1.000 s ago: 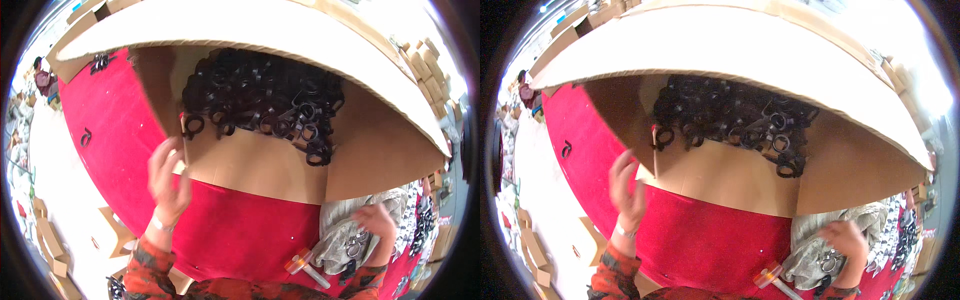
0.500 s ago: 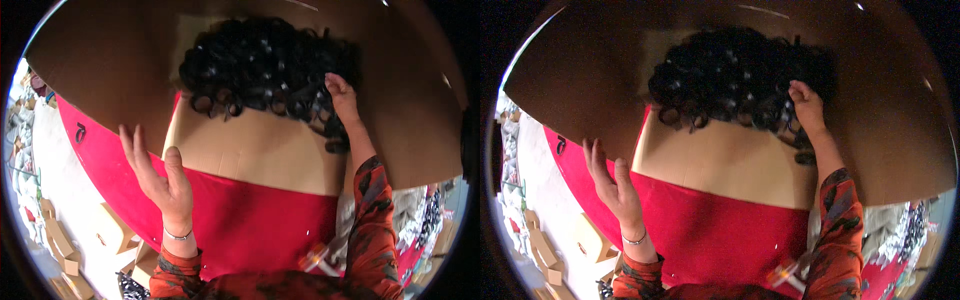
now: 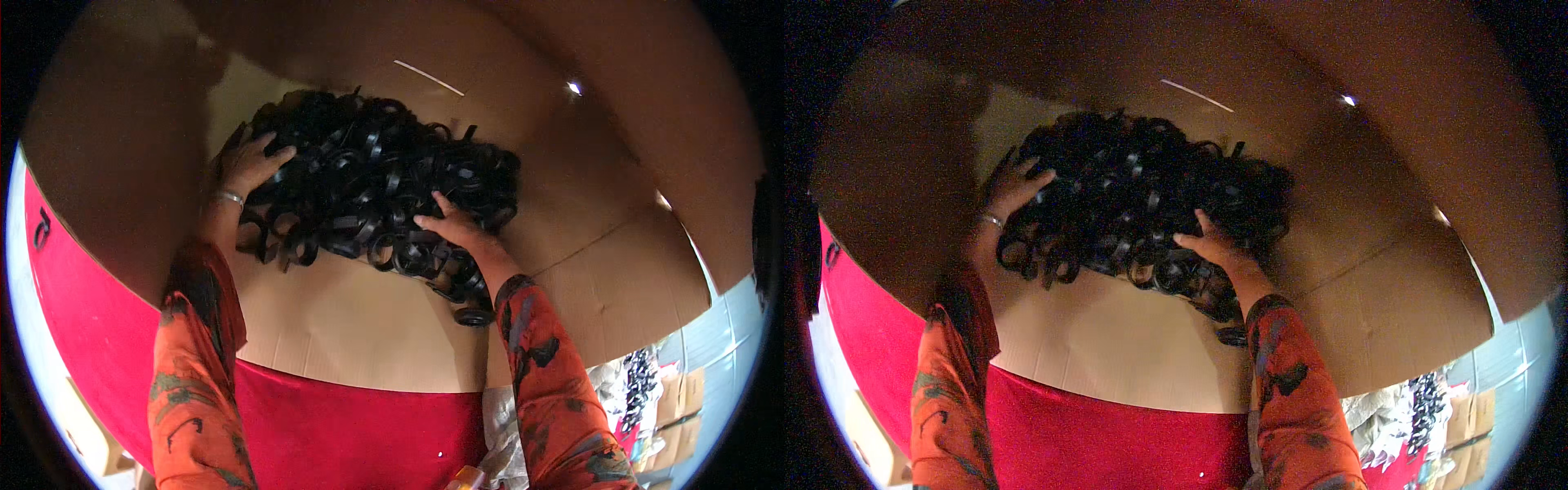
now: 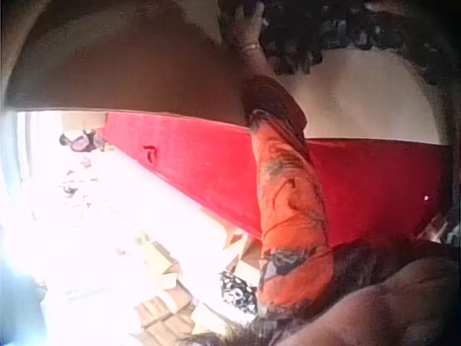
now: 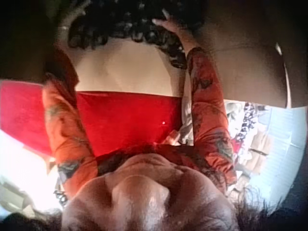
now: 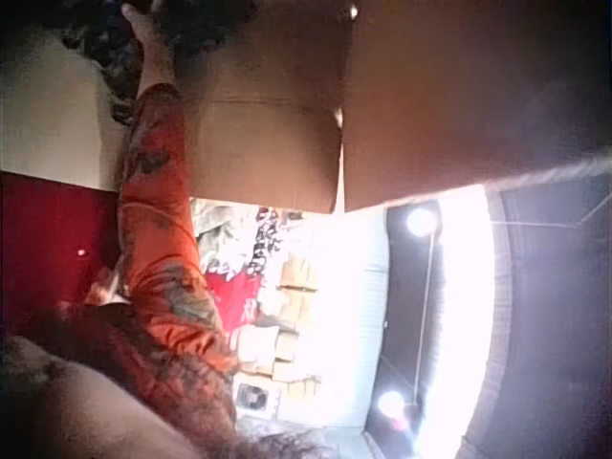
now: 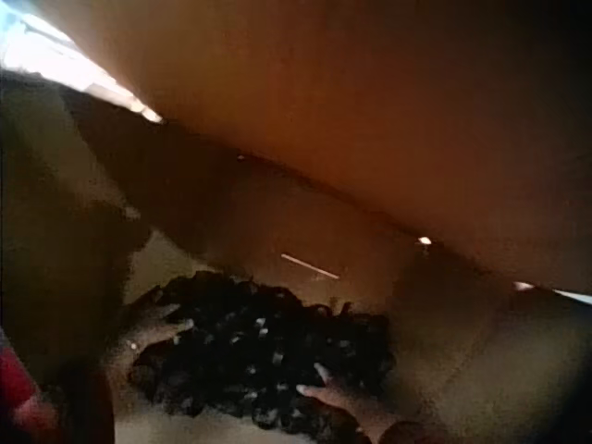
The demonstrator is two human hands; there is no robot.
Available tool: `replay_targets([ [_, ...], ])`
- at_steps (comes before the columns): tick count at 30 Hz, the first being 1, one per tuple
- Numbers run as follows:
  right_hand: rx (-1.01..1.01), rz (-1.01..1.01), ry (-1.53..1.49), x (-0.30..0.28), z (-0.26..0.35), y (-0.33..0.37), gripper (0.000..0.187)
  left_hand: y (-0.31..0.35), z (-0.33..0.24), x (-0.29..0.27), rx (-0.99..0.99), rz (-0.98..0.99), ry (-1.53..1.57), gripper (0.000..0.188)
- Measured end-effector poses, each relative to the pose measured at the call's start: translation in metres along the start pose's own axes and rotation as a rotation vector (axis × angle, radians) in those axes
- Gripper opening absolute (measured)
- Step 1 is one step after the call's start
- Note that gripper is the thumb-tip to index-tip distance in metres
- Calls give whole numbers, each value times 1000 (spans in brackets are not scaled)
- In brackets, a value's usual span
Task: Assembling metal rings into black plastic housings at a work table in a manufacturing environment.
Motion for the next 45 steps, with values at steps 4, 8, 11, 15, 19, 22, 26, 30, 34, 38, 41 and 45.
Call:
replay_targets([
  [4,60,-90,18,-12,-22,-21,93,14,-48,-3,181,263,414,70],
  [8,-45,188,-53,25,29,-3,78,46,-58,19,407,64,427,61],
  [11,-326,164,94,46,52,36,58,114,-97,29,498,292,417,63],
  [15,-300,461,295,74,30,105,58,198,-114,19,585,403,464,67],
  [19,-364,1011,370,82,65,176,43,222,-61,-33,453,110,777,40],
  [22,-401,599,-139,21,111,101,28,225,29,-40,146,-377,615,32],
  [26,-440,-496,402,-83,107,-50,40,208,63,-17,71,-546,332,42],
  [30,-298,-550,484,-71,117,-137,50,207,113,11,-207,-533,764,49],
  [34,-269,-190,710,-41,99,-182,71,200,93,3,-187,-437,745,49],
  [38,-267,127,278,-1,105,-121,100,204,110,10,-232,-381,832,52],
  [41,-352,232,125,21,88,-51,90,202,102,-3,-173,-446,780,52],
  [45,-436,486,602,35,105,50,61,202,106,4,-203,-430,850,52],
])
Point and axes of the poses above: each hand's wrist, its own y-axis away from the middle knuckle, its own x-axis out of the palm, z = x × y, the point moved 9 cm from there along -y, towards the middle knuckle, and after that the axes turned 2 degrees about -x, right-handed, at the moved point
